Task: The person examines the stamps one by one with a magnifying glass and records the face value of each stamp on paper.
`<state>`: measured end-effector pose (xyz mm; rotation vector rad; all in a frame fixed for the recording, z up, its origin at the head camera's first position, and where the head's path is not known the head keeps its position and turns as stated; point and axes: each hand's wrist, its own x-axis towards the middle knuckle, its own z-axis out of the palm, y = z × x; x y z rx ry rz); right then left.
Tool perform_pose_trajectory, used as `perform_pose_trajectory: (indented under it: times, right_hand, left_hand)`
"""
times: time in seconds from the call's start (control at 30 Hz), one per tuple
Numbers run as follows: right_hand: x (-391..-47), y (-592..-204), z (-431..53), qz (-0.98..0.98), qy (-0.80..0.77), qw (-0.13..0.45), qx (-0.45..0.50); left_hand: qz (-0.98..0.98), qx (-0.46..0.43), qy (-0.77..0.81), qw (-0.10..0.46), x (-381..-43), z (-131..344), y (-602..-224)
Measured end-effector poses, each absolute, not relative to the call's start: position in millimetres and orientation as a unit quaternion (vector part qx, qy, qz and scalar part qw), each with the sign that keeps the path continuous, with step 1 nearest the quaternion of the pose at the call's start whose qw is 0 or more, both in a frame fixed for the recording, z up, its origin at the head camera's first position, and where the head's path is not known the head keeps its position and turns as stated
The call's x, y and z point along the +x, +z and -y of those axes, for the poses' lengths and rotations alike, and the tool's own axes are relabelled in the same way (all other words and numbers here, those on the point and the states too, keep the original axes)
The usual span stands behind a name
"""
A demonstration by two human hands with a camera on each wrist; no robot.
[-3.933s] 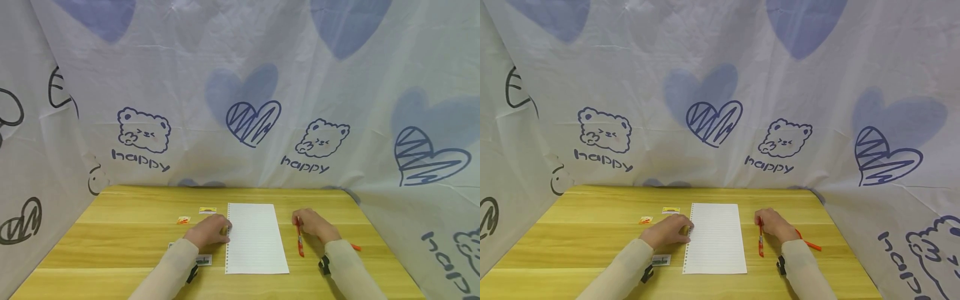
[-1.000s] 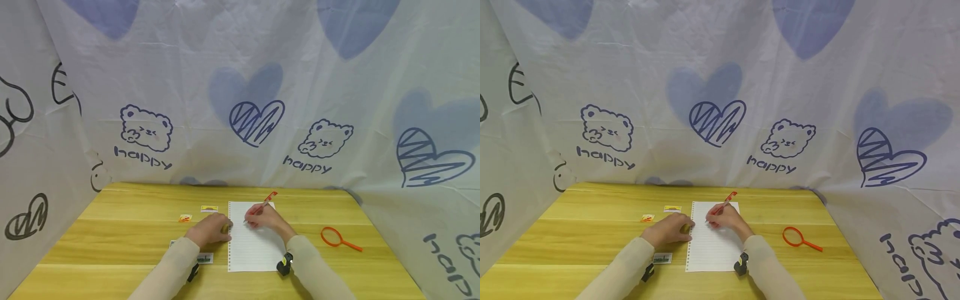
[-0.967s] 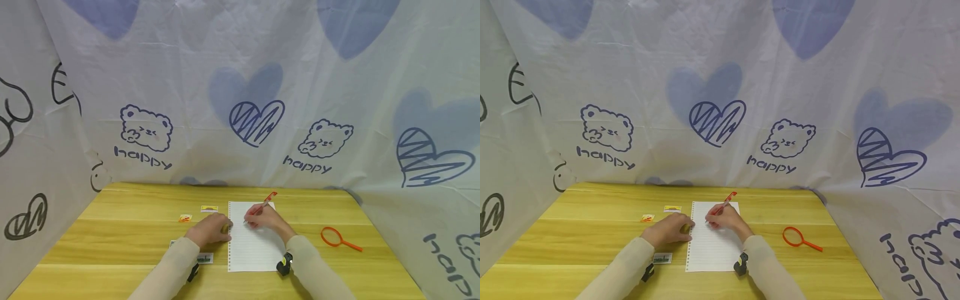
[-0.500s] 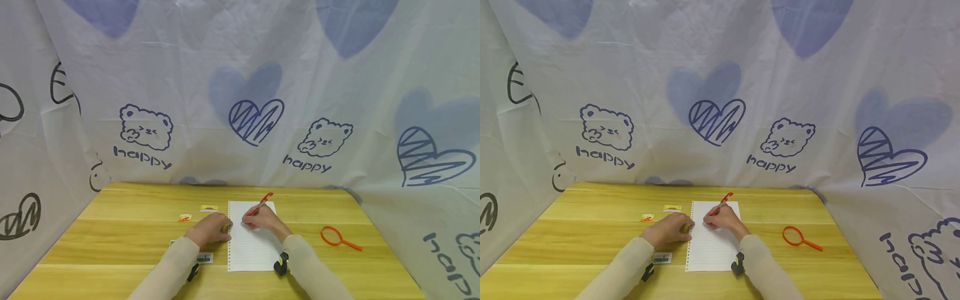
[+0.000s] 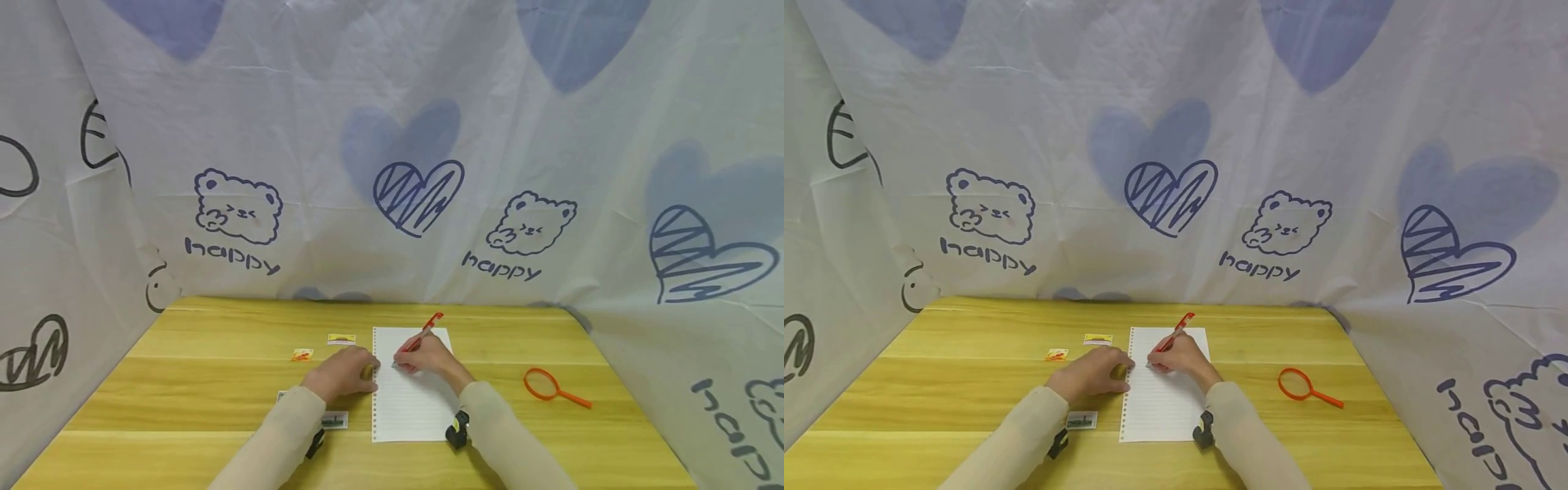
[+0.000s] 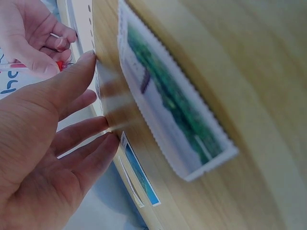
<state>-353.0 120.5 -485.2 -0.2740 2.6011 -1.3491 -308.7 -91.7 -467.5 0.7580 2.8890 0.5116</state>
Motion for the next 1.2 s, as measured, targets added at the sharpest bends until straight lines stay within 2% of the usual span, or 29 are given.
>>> perform_pose_trajectory:
  times: [0.4,0.93,1.2]
  right_hand:
    - [-352.0,-482.1,-118.5,-0.885,-0.451,0.085,-0.077]
    - [-349.2,-480.1,-118.0,-0.892,-0.431,0.089,-0.106]
    - [-350.6,-484.3,-117.3,-0.894,-0.438,0.049,-0.076]
  left_hand:
    - [-0.95,0.256,0.167,0.055,-308.9,92.0,-465.1]
    - [-0.951,0.252,0.17,0.056,-306.9,92.1,-462.6]
    - [-0.951,0.254,0.17,0.056,-308.3,92.0,-467.4]
